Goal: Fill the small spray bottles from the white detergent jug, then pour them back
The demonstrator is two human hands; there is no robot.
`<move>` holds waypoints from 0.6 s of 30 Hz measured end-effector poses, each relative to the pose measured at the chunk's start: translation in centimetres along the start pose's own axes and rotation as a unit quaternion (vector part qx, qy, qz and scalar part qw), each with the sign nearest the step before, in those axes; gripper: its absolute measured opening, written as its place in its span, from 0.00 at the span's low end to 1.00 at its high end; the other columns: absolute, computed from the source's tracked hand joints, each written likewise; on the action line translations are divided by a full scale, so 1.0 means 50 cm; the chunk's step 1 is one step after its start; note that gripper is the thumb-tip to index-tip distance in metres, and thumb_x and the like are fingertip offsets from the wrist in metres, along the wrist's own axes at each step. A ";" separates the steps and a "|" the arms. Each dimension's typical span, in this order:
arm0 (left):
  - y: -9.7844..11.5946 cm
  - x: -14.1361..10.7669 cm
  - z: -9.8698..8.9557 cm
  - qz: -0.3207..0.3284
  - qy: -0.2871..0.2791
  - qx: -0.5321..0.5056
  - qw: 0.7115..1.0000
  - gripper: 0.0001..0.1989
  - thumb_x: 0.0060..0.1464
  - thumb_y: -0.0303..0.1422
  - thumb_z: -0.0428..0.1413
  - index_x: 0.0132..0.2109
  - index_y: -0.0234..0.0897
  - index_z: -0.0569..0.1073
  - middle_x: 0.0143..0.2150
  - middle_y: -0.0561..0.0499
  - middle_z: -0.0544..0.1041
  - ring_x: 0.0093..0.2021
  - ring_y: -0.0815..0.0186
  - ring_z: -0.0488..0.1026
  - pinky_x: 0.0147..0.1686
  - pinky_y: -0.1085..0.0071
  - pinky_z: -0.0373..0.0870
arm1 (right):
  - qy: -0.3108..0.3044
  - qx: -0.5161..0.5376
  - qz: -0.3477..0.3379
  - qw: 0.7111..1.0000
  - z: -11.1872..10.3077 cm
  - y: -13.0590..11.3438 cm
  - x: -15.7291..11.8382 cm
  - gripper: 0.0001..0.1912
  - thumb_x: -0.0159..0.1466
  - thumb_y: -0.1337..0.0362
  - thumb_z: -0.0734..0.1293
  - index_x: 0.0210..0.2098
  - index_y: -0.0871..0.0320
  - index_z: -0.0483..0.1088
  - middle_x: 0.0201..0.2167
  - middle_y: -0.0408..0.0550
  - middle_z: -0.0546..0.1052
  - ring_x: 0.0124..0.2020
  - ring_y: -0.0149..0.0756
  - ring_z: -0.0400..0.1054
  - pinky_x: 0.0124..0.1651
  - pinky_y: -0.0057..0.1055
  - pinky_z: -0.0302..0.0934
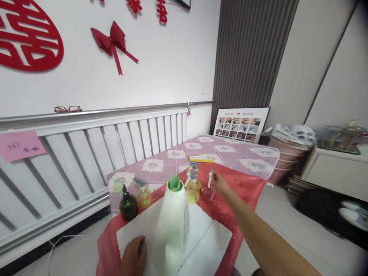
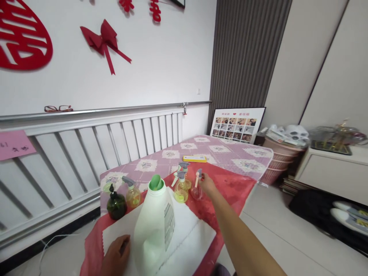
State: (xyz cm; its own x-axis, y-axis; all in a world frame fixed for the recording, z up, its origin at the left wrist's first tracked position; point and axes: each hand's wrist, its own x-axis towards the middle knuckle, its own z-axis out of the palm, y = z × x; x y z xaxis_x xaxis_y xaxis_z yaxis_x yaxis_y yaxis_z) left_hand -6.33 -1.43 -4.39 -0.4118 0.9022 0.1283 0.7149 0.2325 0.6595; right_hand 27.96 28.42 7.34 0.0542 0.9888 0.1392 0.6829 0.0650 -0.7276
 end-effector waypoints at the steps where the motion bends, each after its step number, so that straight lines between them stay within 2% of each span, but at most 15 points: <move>1: -0.001 0.001 0.001 0.003 0.004 0.000 1.000 0.20 0.55 0.39 0.46 0.47 0.35 0.75 0.48 0.43 0.80 0.50 0.57 0.76 0.54 0.60 0.71 | -0.007 -0.001 0.001 1.000 0.002 0.000 -0.001 0.16 0.67 0.59 0.66 0.53 0.58 0.68 0.51 0.50 0.74 0.46 0.40 0.72 0.47 0.43 0.70; 4: -0.007 0.003 0.006 0.011 0.017 0.000 1.000 0.18 0.55 0.39 0.46 0.46 0.37 0.75 0.47 0.45 0.81 0.50 0.57 0.77 0.54 0.60 0.72 | -0.020 -0.005 -0.002 1.000 0.001 0.002 -0.020 0.16 0.67 0.58 0.66 0.52 0.58 0.69 0.51 0.50 0.74 0.46 0.40 0.72 0.47 0.43 0.70; 10: -0.014 0.006 0.018 0.022 0.045 -0.021 0.999 0.18 0.55 0.40 0.47 0.44 0.37 0.76 0.44 0.43 0.82 0.47 0.56 0.78 0.52 0.59 0.73 | 0.001 0.013 -0.048 0.999 -0.026 -0.009 -0.081 0.14 0.67 0.59 0.66 0.49 0.58 0.70 0.47 0.48 0.75 0.44 0.38 0.73 0.46 0.42 0.69; 15: -0.008 0.006 0.013 0.016 0.035 -0.019 0.999 0.17 0.55 0.39 0.47 0.45 0.37 0.75 0.45 0.43 0.81 0.48 0.57 0.77 0.52 0.59 0.72 | 0.015 0.041 -0.086 0.995 -0.086 -0.049 -0.138 0.06 0.64 0.64 0.65 0.41 0.57 0.71 0.39 0.49 0.78 0.41 0.41 0.73 0.45 0.37 0.67; 18: 0.001 0.004 0.008 0.015 0.023 -0.028 0.999 0.18 0.54 0.39 0.47 0.45 0.36 0.75 0.45 0.43 0.81 0.47 0.56 0.77 0.52 0.59 0.73 | -0.001 0.061 -0.113 0.992 -0.125 -0.084 -0.194 0.08 0.59 0.60 0.66 0.37 0.56 0.70 0.35 0.48 0.79 0.39 0.44 0.74 0.43 0.36 0.66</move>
State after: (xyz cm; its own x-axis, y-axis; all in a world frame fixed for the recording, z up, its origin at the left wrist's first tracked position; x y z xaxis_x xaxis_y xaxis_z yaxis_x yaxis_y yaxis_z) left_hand -6.15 -1.09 -4.64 -0.4171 0.8903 0.1826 0.6953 0.1832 0.6949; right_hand 29.12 17.72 13.27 -0.0918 0.9476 0.3059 0.5843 0.3000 -0.7541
